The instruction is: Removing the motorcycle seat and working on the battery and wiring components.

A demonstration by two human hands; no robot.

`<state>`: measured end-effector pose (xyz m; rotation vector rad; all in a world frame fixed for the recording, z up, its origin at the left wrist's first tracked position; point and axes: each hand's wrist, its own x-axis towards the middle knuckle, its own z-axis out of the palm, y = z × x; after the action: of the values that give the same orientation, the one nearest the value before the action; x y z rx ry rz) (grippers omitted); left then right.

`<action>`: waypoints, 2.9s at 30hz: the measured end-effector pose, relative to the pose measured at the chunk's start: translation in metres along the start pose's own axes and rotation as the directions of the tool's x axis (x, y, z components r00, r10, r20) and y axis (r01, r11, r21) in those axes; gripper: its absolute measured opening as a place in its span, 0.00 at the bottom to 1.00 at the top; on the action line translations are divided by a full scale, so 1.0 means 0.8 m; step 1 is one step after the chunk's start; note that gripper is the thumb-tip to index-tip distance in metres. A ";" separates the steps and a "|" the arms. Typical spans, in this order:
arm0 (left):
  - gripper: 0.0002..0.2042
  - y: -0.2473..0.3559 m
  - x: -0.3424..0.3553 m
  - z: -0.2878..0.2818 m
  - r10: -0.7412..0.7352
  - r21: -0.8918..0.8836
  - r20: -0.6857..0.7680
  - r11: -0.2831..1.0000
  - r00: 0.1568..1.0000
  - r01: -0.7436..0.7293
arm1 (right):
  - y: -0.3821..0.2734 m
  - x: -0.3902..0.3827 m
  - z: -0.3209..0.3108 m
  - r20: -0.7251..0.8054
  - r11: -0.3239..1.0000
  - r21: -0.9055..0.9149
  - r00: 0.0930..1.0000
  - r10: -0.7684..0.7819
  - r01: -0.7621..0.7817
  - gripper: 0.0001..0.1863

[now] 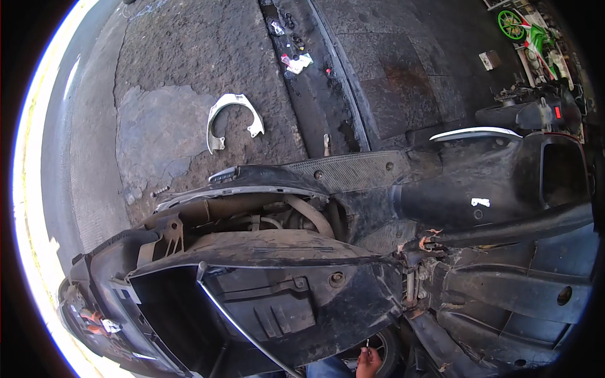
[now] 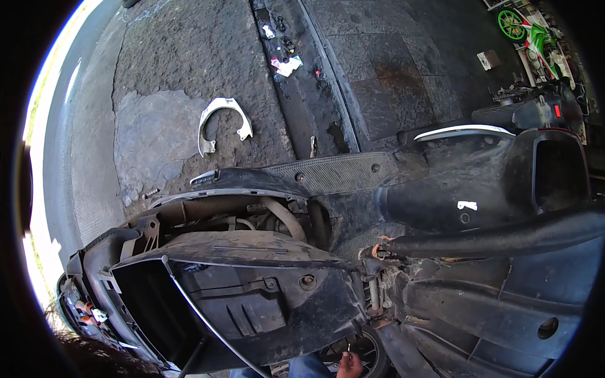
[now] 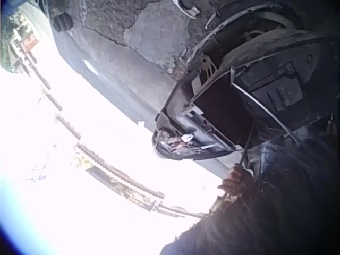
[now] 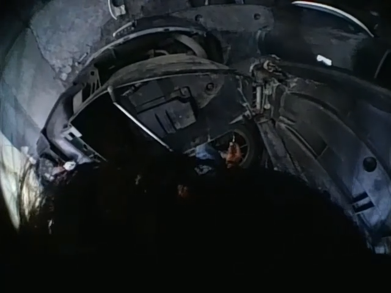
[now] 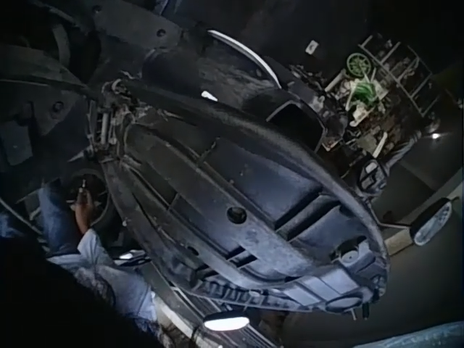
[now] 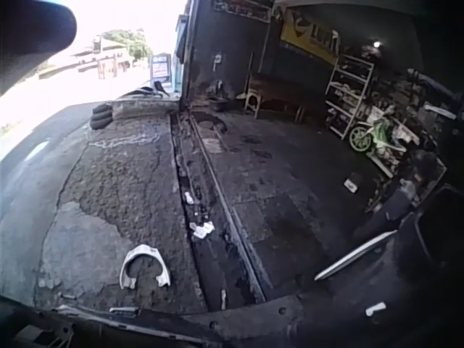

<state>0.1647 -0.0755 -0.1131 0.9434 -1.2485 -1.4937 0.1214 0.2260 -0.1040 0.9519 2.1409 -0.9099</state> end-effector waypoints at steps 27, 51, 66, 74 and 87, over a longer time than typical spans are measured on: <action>0.22 0.196 0.004 -0.019 0.053 -0.027 -0.014 0.998 0.999 -0.053 | 0.075 -0.011 -0.001 -0.021 0.974 0.181 0.991 -0.135 0.136 0.09; 0.23 0.195 0.023 -0.069 -0.279 0.247 0.111 0.938 0.954 0.245 | -0.347 -0.292 -0.113 0.839 0.453 0.309 -0.015 -0.544 0.836 0.23; 0.22 0.204 0.009 -0.052 -0.315 0.291 0.054 0.913 0.948 0.286 | -0.250 -0.333 -0.173 0.865 0.805 0.350 -0.166 -0.474 -0.479 0.37; 0.20 0.190 0.017 -0.065 -0.389 0.293 0.098 0.891 0.916 0.347 | -0.220 -0.282 -0.111 0.913 0.814 0.408 0.164 -0.375 -0.413 0.35; 0.26 0.215 0.034 -0.024 -0.337 0.466 0.202 0.859 0.920 0.212 | -0.226 -0.213 -0.049 0.831 0.894 0.448 0.377 -0.409 -0.020 0.20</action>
<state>0.2072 -0.1133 0.0530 1.2841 -1.7637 -1.6441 0.0613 0.1026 0.1067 0.1539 1.0769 -1.5679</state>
